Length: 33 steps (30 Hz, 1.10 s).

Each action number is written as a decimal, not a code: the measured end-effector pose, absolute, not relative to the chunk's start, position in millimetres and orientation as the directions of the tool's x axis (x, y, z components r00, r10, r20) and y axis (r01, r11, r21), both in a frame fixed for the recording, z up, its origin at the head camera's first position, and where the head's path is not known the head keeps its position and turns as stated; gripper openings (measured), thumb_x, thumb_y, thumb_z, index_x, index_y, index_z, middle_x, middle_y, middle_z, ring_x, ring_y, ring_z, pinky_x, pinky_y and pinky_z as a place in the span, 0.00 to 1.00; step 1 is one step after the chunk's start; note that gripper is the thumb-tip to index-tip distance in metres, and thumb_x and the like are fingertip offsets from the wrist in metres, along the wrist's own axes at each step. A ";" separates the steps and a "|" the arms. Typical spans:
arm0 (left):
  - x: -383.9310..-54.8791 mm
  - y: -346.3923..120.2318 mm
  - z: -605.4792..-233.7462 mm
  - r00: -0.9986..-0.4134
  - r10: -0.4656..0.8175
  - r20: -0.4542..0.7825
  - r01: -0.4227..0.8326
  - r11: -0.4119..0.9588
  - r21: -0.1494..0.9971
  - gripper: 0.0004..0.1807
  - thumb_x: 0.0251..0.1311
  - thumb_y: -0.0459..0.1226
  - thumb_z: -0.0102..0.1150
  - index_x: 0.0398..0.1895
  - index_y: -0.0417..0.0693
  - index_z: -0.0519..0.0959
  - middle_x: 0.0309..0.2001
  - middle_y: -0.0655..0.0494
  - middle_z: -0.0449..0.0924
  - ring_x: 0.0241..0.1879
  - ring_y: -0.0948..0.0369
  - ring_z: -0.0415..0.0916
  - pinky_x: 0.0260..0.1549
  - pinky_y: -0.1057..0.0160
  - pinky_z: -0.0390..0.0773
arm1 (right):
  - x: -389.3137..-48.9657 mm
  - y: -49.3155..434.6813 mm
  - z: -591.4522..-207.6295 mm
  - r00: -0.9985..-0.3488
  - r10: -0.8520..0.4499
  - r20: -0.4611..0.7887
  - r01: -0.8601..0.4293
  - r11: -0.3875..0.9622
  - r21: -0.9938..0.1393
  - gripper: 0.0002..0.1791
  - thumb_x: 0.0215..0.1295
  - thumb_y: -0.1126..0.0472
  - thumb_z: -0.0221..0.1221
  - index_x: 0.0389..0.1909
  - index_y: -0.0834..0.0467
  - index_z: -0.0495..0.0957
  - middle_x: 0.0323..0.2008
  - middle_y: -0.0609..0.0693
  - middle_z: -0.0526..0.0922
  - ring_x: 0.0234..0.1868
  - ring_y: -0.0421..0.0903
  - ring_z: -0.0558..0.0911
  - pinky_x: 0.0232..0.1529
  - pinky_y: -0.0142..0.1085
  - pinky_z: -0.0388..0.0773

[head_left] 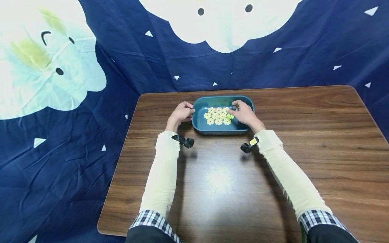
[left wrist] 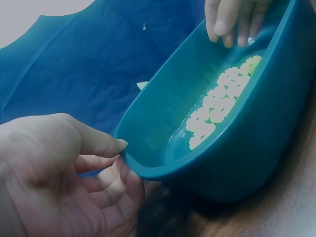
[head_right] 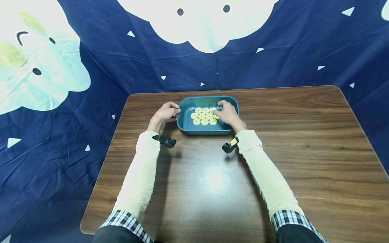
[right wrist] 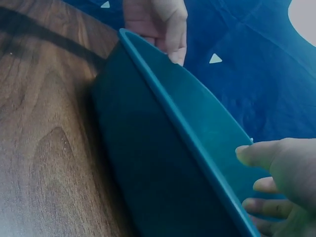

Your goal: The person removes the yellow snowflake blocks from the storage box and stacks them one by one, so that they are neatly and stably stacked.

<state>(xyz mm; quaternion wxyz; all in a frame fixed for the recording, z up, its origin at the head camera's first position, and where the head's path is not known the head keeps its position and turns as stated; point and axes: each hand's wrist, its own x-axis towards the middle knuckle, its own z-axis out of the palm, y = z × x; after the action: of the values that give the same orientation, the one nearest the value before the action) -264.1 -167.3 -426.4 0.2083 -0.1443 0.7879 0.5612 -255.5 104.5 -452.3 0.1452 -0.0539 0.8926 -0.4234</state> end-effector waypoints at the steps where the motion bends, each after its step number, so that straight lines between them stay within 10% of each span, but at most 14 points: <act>1: -263.9 -166.5 -425.8 -0.871 0.006 -0.491 -0.461 0.334 0.822 0.07 0.67 0.31 0.50 0.44 0.45 0.65 0.34 0.53 0.67 0.30 0.60 0.68 0.39 0.60 0.76 | -255.6 104.1 -453.1 -0.951 -0.221 -0.218 0.022 0.651 -0.759 0.31 0.68 0.50 0.56 0.65 0.63 0.61 0.62 0.62 0.68 0.61 0.58 0.70 0.58 0.52 0.69; 33: -263.9 -165.6 -429.2 -0.878 0.006 -0.478 -0.445 0.354 0.822 0.05 0.68 0.32 0.49 0.36 0.47 0.63 0.31 0.54 0.63 0.29 0.58 0.64 0.39 0.59 0.74 | -253.8 89.3 -458.0 -0.943 -0.213 -0.257 -0.078 0.889 -0.451 0.14 0.67 0.58 0.57 0.47 0.62 0.72 0.57 0.62 0.62 0.57 0.59 0.63 0.57 0.52 0.66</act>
<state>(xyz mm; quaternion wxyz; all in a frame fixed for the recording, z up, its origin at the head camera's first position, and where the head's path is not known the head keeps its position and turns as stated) -263.9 -165.6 -429.2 0.2046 -0.1377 0.7970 0.5513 -253.8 89.3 -458.0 0.1514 -0.0758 0.9600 -0.2229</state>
